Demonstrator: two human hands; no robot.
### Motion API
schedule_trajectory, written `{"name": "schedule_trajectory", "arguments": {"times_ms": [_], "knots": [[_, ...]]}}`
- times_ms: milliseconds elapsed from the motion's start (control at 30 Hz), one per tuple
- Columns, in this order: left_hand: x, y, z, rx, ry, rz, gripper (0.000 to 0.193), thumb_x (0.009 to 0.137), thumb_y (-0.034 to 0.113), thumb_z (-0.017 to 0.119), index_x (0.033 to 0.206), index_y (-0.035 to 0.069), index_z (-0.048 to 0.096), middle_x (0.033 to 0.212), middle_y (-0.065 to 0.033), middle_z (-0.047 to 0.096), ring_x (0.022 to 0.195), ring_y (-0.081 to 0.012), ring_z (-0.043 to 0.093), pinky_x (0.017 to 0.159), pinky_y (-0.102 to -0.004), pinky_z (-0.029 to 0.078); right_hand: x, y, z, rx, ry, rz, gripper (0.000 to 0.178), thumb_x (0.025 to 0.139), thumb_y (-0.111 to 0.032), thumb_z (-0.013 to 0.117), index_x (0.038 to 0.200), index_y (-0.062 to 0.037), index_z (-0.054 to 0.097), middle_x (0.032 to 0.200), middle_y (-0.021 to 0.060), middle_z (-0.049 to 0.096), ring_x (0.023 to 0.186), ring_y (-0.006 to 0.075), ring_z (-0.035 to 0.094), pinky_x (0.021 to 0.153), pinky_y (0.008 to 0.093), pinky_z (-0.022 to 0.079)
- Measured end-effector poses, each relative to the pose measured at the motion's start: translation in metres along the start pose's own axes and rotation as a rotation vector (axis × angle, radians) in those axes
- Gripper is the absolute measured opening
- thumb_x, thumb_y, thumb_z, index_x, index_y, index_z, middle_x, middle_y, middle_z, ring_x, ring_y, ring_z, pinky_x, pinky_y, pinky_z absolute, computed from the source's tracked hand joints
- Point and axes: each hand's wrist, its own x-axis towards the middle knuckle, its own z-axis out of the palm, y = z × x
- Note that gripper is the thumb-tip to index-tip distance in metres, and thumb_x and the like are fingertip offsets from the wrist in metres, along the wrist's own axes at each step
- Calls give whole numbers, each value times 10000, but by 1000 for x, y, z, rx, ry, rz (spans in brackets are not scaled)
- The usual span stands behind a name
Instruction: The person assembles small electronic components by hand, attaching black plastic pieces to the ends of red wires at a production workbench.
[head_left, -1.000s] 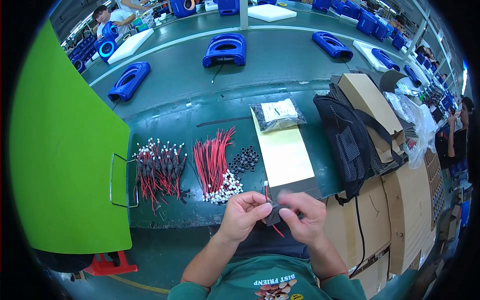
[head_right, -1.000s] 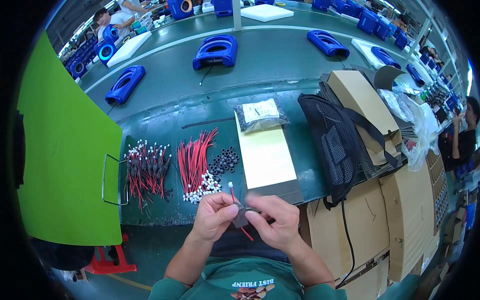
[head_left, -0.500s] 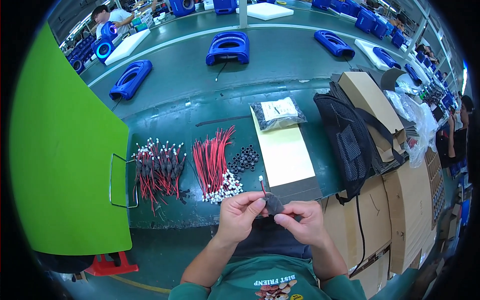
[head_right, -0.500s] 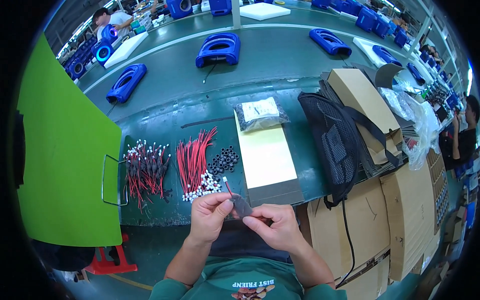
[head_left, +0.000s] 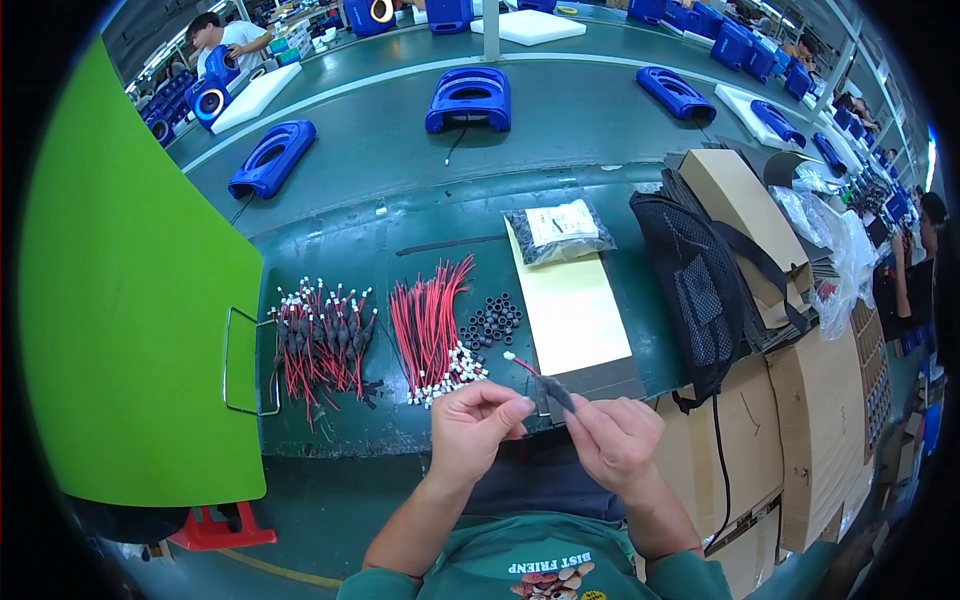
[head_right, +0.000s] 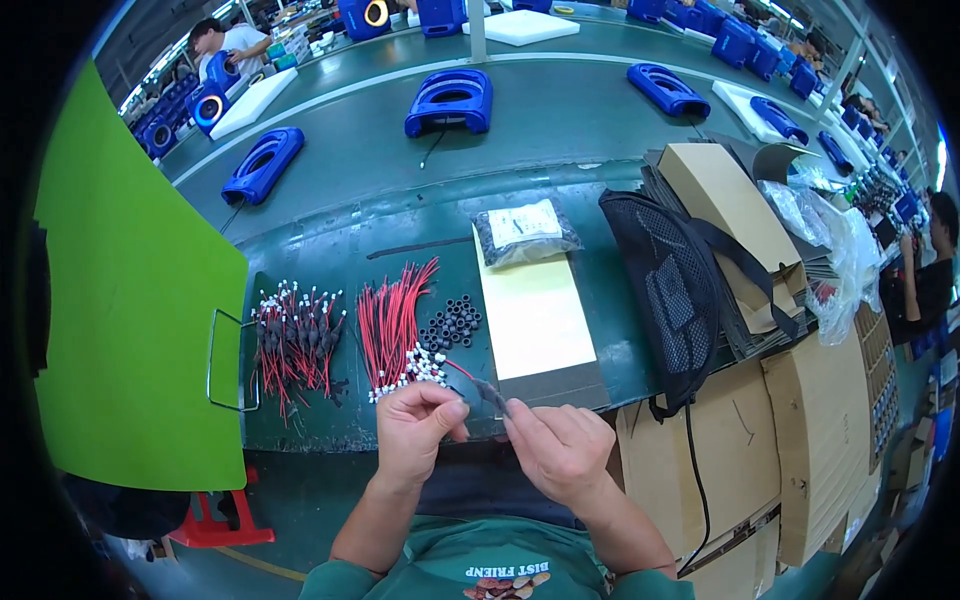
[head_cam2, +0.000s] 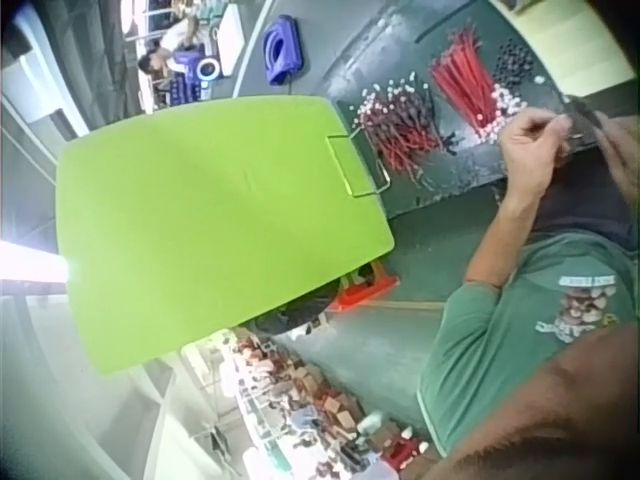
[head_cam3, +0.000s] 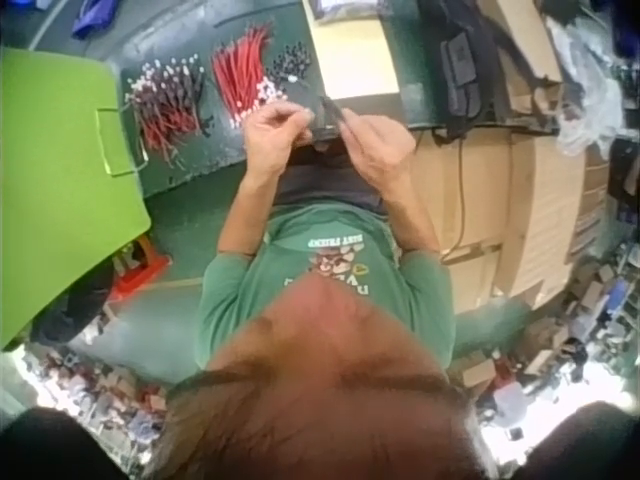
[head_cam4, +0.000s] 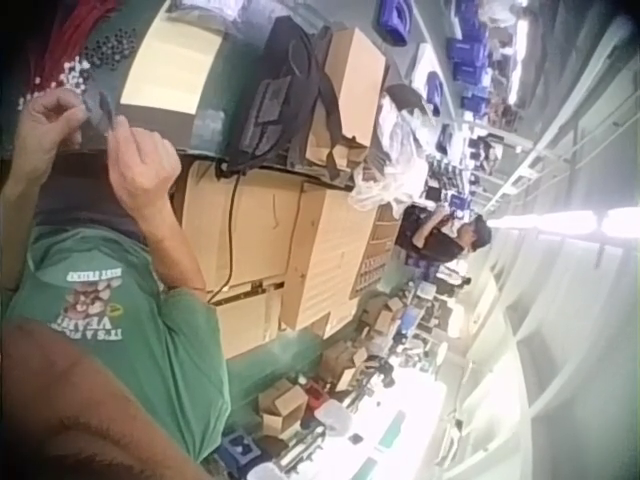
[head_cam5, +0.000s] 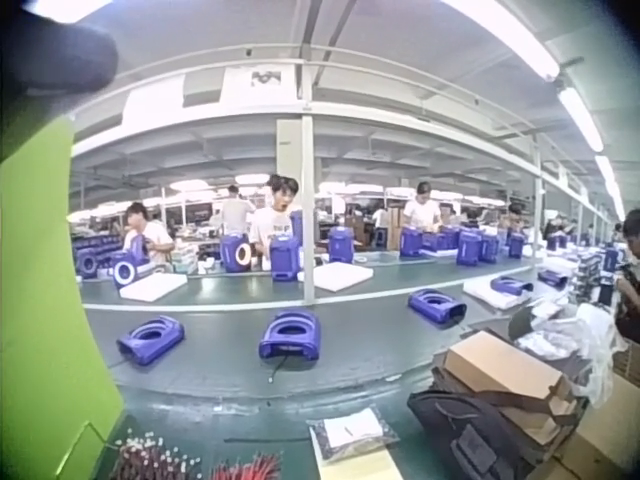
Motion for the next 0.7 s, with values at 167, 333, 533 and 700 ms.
{"name": "schedule_trajectory", "arguments": {"times_ms": [167,333,533,700], "knots": [[-2,6,17,-150,-10,-77,300,783,18,607,1069,-50,545,823,-89,618,720,-121,599,657,-227,504,0,2,-2,-182,-3,-163,287,608,-46,641,895,-43,627,647,-2,526,467,122,457,409,249,325],[0,3,12,-253,-68,-73,192,827,54,556,988,-50,567,848,-96,618,741,-143,608,664,-242,507,-1,0,-5,-168,-59,-173,301,609,-59,641,910,-40,626,662,7,539,475,117,470,415,242,344],[6,-1,9,-390,-206,-75,173,835,73,536,989,-4,529,972,-180,583,757,-202,613,638,-284,523,-2,-3,-5,-58,-50,-87,276,659,-55,664,928,-16,615,711,41,595,500,133,524,430,241,392],[8,-2,10,-424,-275,-109,176,837,98,540,997,25,525,1011,-204,567,753,-195,609,620,-276,523,-3,-4,-7,-31,13,-87,270,667,-35,668,929,-6,612,698,49,597,504,145,542,428,239,409]]}}
